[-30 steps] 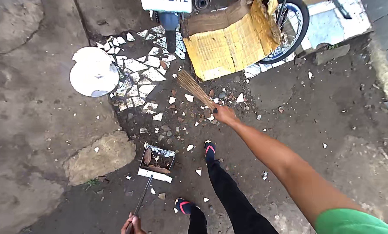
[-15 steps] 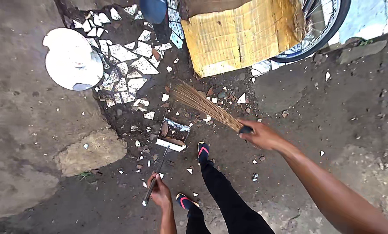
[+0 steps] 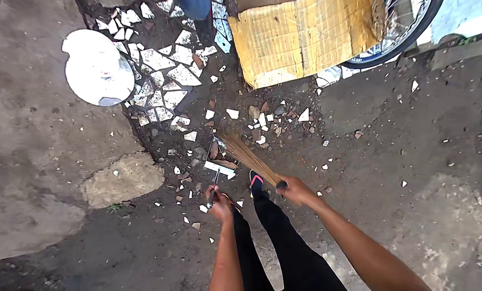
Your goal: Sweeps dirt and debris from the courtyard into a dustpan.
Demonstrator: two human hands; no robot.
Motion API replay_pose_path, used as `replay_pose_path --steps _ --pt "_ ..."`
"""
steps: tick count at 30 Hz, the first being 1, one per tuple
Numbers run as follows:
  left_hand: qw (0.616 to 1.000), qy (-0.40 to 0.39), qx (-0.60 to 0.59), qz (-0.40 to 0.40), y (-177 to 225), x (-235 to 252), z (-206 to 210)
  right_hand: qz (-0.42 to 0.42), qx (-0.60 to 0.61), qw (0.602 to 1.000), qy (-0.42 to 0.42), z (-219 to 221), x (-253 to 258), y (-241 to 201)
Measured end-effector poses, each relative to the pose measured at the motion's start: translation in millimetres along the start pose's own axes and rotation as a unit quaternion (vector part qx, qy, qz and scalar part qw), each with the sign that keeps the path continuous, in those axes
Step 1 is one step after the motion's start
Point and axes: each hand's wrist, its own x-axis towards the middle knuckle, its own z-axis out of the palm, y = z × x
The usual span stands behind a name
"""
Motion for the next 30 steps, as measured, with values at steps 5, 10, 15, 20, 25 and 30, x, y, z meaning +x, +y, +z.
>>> replay_pose_path --steps 5,10,15,20,25,30 --pt "0.999 -0.042 -0.001 0.026 -6.8 -2.8 -5.5 0.034 -0.003 0.998 0.058 22.8 -112.2 3.4" --pt "0.995 -0.079 -0.001 0.052 -24.8 -1.6 -27.9 0.044 -0.036 0.994 0.098 28.5 -56.6 -28.7" --pt "0.983 -0.158 0.041 0.088 -26.3 14.8 -37.3 0.055 0.084 0.987 0.124 133.9 -33.3 1.0" --pt "0.968 -0.201 0.068 0.135 -22.6 19.2 -47.3 0.087 0.200 0.967 0.130 223.6 -112.5 71.6" --pt "0.938 -0.265 0.094 0.200 -2.6 -6.7 -64.2 0.133 0.448 0.868 0.165 274.1 -164.4 141.4" --pt "0.896 -0.324 0.125 0.277 24.6 -39.8 -62.8 0.204 0.486 0.820 0.223 268.3 -182.8 194.4"
